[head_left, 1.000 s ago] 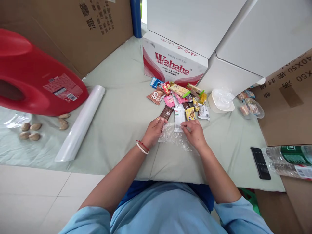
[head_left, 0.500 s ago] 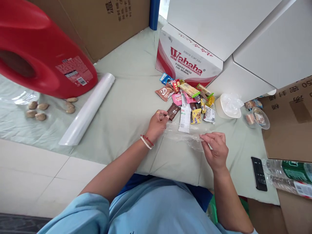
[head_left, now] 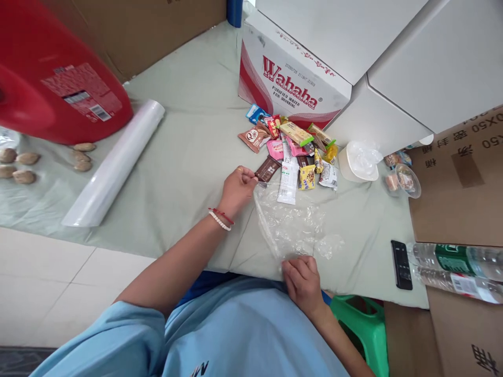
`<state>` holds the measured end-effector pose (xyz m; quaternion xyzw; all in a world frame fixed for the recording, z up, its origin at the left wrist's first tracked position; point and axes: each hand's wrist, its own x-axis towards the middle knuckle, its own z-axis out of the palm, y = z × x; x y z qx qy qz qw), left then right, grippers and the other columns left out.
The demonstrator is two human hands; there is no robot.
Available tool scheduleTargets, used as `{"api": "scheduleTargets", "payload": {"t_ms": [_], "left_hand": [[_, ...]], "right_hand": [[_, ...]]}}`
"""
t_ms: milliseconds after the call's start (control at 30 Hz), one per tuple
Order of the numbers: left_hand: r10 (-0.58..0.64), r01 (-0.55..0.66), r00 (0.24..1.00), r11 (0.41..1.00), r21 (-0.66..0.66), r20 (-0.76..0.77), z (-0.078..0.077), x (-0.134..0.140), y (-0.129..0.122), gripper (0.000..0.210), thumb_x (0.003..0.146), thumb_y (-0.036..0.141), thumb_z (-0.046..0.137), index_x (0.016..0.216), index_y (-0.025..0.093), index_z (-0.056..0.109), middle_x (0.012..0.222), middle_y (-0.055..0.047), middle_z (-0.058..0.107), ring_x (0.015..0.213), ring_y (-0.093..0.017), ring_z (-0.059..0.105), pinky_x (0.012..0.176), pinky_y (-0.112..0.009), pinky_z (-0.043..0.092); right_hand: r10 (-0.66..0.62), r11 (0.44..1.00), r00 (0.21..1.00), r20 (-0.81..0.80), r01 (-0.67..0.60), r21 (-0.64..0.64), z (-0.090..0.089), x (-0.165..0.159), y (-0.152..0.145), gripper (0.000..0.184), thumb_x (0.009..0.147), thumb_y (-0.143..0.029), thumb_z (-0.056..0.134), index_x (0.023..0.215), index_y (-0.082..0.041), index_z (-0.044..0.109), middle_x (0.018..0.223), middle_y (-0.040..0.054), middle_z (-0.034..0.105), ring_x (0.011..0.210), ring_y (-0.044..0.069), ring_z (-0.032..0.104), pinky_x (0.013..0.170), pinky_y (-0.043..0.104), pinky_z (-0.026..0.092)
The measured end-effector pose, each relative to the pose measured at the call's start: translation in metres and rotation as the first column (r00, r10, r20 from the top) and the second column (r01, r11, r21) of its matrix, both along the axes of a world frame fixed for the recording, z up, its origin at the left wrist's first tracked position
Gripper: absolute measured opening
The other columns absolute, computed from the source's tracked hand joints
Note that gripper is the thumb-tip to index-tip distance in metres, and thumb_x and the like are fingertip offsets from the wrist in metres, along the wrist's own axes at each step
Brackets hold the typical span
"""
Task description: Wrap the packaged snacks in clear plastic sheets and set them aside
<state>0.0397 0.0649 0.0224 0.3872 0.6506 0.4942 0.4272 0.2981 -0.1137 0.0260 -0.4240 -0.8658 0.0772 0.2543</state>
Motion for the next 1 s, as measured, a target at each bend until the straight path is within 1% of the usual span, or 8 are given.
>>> {"api": "scheduleTargets", "payload": {"t_ms": [133, 200, 267, 367, 467, 667, 867, 1000], "left_hand": [[0.110, 0.013, 0.914, 0.954, 0.300, -0.391, 0.038, 0.006, -0.023, 0.021, 0.088, 0.022, 0.063, 0.109, 0.019, 0.064, 0.111, -0.008, 0.063, 0.095, -0.022, 0.062, 0.092, -0.037, 0.051], [-0.123, 0.345, 0.854, 0.862, 0.372, -0.506, 0.058, 0.021, -0.034, 0.019, 0.097, 0.024, 0.054, 0.110, 0.020, 0.067, 0.108, -0.008, 0.066, 0.101, -0.024, 0.064, 0.096, -0.040, 0.051], [-0.409, 0.700, 0.654, 0.646, 0.304, -0.636, 0.067, 0.042, -0.036, 0.018, 0.098, 0.021, 0.052, 0.099, 0.020, 0.070, 0.098, -0.009, 0.069, 0.101, -0.026, 0.066, 0.098, -0.042, 0.051], [-0.564, 0.922, 0.347, 0.352, 0.162, -0.749, 0.052, 0.067, -0.026, 0.017, 0.096, 0.017, 0.057, 0.091, 0.019, 0.072, 0.103, -0.013, 0.074, 0.112, -0.029, 0.067, 0.107, -0.047, 0.048], [-0.564, 0.962, 0.217, 0.263, 0.076, -0.797, 0.016, 0.067, -0.018, 0.020, 0.096, 0.020, 0.065, 0.113, 0.020, 0.074, 0.132, -0.014, 0.071, 0.135, -0.030, 0.059, 0.121, -0.049, 0.038], [-0.441, 0.842, 0.215, 0.536, -0.064, -0.872, -0.024, 0.027, -0.068, 0.052, 0.110, 0.037, 0.040, 0.160, 0.022, 0.042, 0.169, -0.013, 0.039, 0.158, -0.027, 0.034, 0.132, -0.056, 0.016], [-0.306, 0.622, 0.341, 0.782, -0.031, -0.889, -0.005, 0.008, -0.117, 0.057, 0.109, 0.043, 0.036, 0.154, 0.010, 0.049, 0.160, -0.021, 0.051, 0.153, -0.035, 0.042, 0.125, -0.059, 0.033], [-0.250, 0.639, 0.366, 0.767, 0.047, -0.896, 0.012, 0.006, -0.098, 0.042, 0.108, 0.038, 0.042, 0.130, 0.016, 0.071, 0.144, -0.018, 0.066, 0.147, -0.034, 0.050, 0.122, -0.056, 0.039]], "right_hand": [[0.008, 0.999, 0.999, 0.033, -0.006, -0.037, -0.007, -0.007, 0.004, 0.031, 0.097, -0.007, 0.063, 0.123, -0.021, 0.074, 0.092, 0.0071, 0.073, 0.085, 0.022, 0.058, 0.078, 0.039, 0.050], [0.026, 0.999, 0.999, 0.035, -0.024, -0.049, -0.007, -0.008, 0.005, 0.033, 0.097, -0.007, 0.062, 0.123, -0.022, 0.074, 0.094, 0.0074, 0.074, 0.088, 0.023, 0.059, 0.079, 0.040, 0.051], [0.056, 0.996, 0.998, 0.020, -0.054, -0.065, -0.006, -0.005, 0.004, 0.035, 0.098, -0.007, 0.060, 0.125, -0.023, 0.074, 0.096, 0.0076, 0.075, 0.090, 0.024, 0.060, 0.081, 0.040, 0.053], [0.103, 0.991, 0.995, 0.009, -0.102, -0.084, -0.005, 0.006, -0.003, 0.036, 0.100, -0.008, 0.057, 0.128, -0.025, 0.072, 0.099, 0.0072, 0.075, 0.092, 0.024, 0.062, 0.085, 0.041, 0.056], [0.113, 0.990, 0.993, 0.039, -0.109, -0.093, -0.004, 0.026, -0.020, 0.035, 0.102, -0.012, 0.056, 0.131, -0.025, 0.070, 0.099, 0.0075, 0.076, 0.093, 0.025, 0.063, 0.083, 0.042, 0.058], [-0.013, 0.982, 0.999, 0.029, 0.018, -0.189, 0.002, 0.073, -0.054, 0.034, 0.099, -0.008, 0.054, 0.124, -0.024, 0.071, 0.099, 0.0079, 0.075, 0.088, 0.024, 0.064, 0.074, 0.041, 0.060], [-0.359, 0.928, 0.914, -0.189, 0.328, -0.177, 0.013, 0.091, -0.023, 0.027, 0.097, -0.013, 0.049, 0.103, -0.026, 0.073, 0.089, 0.0051, 0.071, 0.084, 0.024, 0.067, 0.069, 0.041, 0.059], [-0.442, 0.897, 0.887, -0.131, 0.435, -0.081, 0.011, 0.068, 0.025, 0.034, 0.103, -0.024, 0.050, 0.132, -0.026, 0.068, 0.117, 0.0107, 0.075, 0.108, 0.028, 0.069, 0.090, 0.050, 0.061]]}}
